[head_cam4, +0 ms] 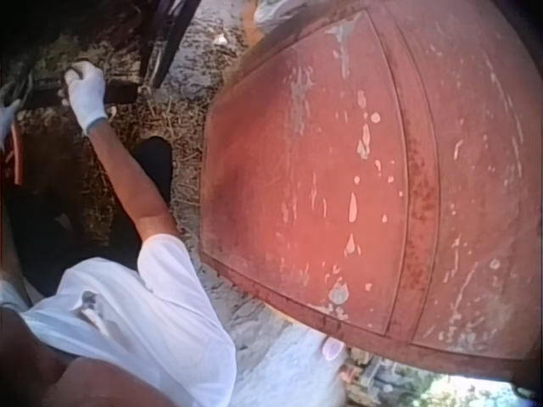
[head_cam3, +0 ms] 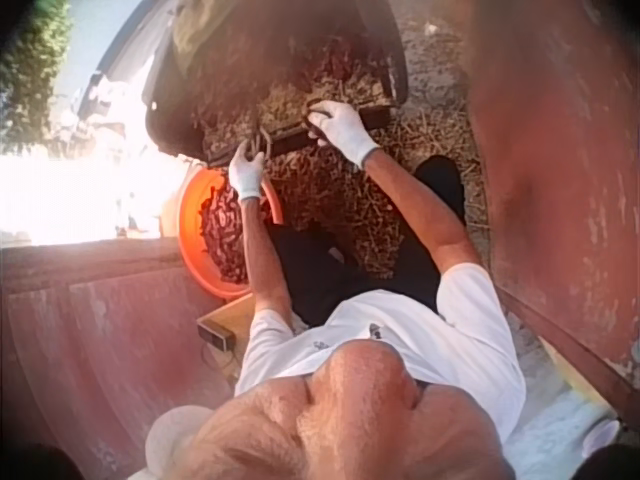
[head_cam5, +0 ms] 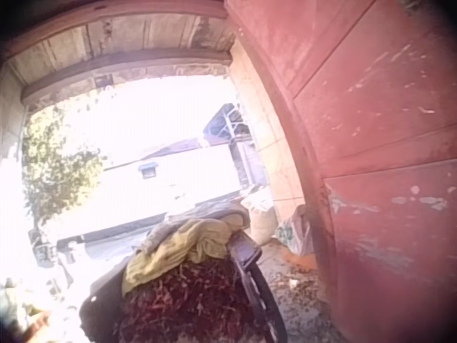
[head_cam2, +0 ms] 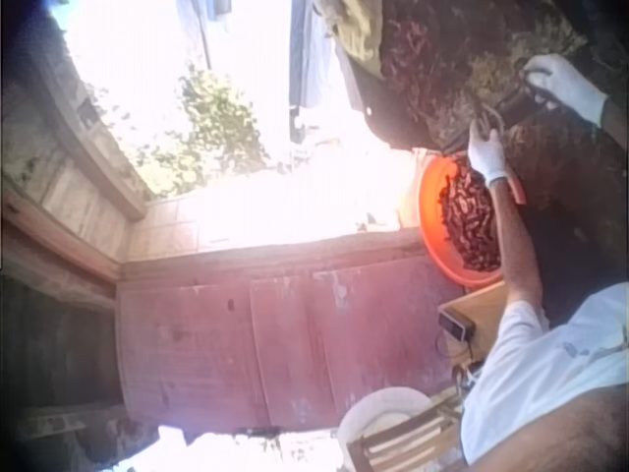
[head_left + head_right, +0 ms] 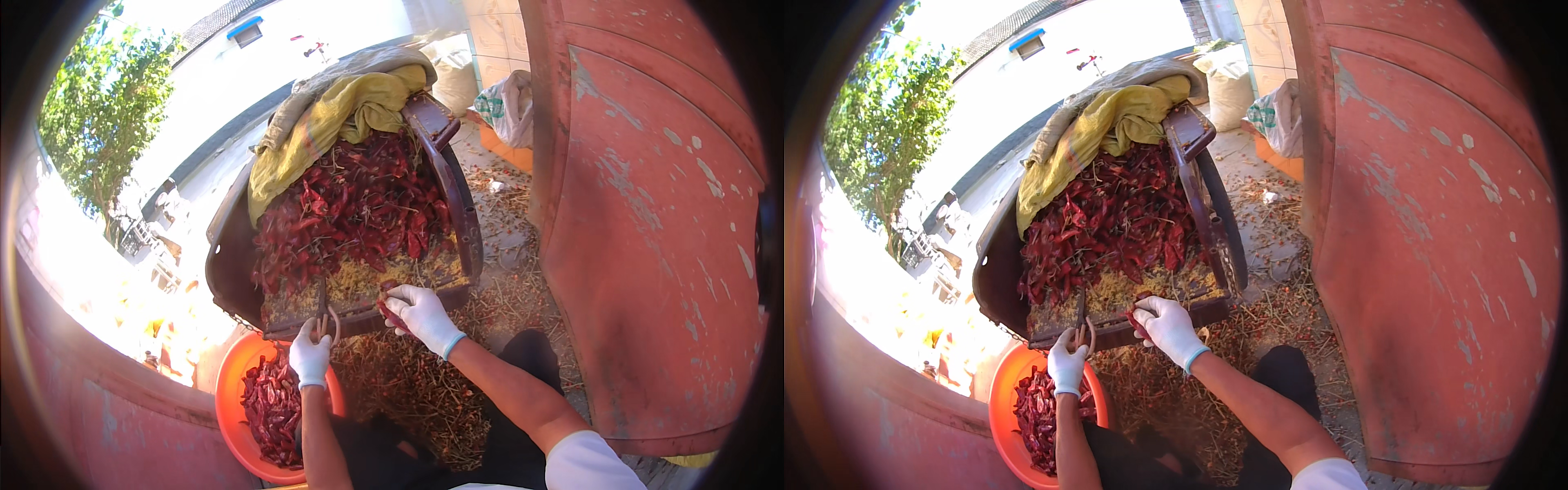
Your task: The person uses a small blade to slit dried red peppers and removes the seeds by hand into a pile.
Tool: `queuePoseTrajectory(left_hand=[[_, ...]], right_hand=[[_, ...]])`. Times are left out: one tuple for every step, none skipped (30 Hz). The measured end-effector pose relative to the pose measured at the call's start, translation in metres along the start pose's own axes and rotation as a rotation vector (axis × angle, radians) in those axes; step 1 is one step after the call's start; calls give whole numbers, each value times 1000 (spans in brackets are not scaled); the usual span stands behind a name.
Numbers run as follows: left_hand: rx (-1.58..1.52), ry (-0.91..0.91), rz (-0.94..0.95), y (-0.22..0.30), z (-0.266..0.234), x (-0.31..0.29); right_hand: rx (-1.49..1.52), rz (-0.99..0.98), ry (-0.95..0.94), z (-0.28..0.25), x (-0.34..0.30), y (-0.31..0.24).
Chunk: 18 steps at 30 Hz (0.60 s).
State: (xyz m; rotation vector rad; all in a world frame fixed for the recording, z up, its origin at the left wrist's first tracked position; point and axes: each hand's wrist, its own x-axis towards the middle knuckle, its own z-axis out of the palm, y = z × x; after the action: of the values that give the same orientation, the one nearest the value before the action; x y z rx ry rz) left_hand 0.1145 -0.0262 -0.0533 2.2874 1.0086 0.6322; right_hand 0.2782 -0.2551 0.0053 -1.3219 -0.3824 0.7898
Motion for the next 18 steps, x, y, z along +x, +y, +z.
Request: queuePoseTrajectory(left_hand=[[-279, -17, 4, 0, -1, 0], [-557, -34, 9, 2, -3, 1], [-674, -51, 31, 3, -8, -1], [-798, -79, 47, 34, -16, -11], [-910, -93, 51, 54, -26, -20], [-972, -106, 71, 57, -31, -26], [-1012, -125, 96, 71, -30, -32], [-1079, -169, 185, 63, -22, -30], [-1037, -220, 130, 62, -13, -29], [-995, -85, 135, 76, -6, -35], [-1035, -185, 80, 78, -7, -39], [-956, -202, 3, 84, -4, -40], [-878, -221, -65, 89, -2, -41], [-647, -123, 98, 89, 3, -44], [-410, -28, 253, 88, 8, -46], [-337, -72, 251, 95, 4, -52], [-311, -111, 264, 98, 5, -53], [-206, -64, 365, 103, 6, -53]], right_hand=[[-21, -15, 17, 0, 0, -2], [-30, -40, 16, 1, 4, 1], [-33, -56, 17, 2, 4, -1], [-42, -65, 29, -2, 3, -5], [-46, -65, 22, 1, 2, -6], [-91, -92, 31, 5, -3, -11], [-94, -118, 35, 1, -2, -10], [-112, -138, 49, 2, -2, -6], [-121, -127, 68, -3, -2, -5], [-167, -159, 101, -4, -3, -2], [-197, -164, 117, -5, -8, -7], [-227, -197, 126, -8, -7, -4], [-256, -238, 140, -9, -6, -4], [-320, -315, 147, -9, -4, 1], [-356, -338, 147, -7, -4, 2], [-392, -361, 154, -9, -3, 4], [-428, -384, 161, -8, -2, 5], [-457, -393, 172, -8, -1, 4]])
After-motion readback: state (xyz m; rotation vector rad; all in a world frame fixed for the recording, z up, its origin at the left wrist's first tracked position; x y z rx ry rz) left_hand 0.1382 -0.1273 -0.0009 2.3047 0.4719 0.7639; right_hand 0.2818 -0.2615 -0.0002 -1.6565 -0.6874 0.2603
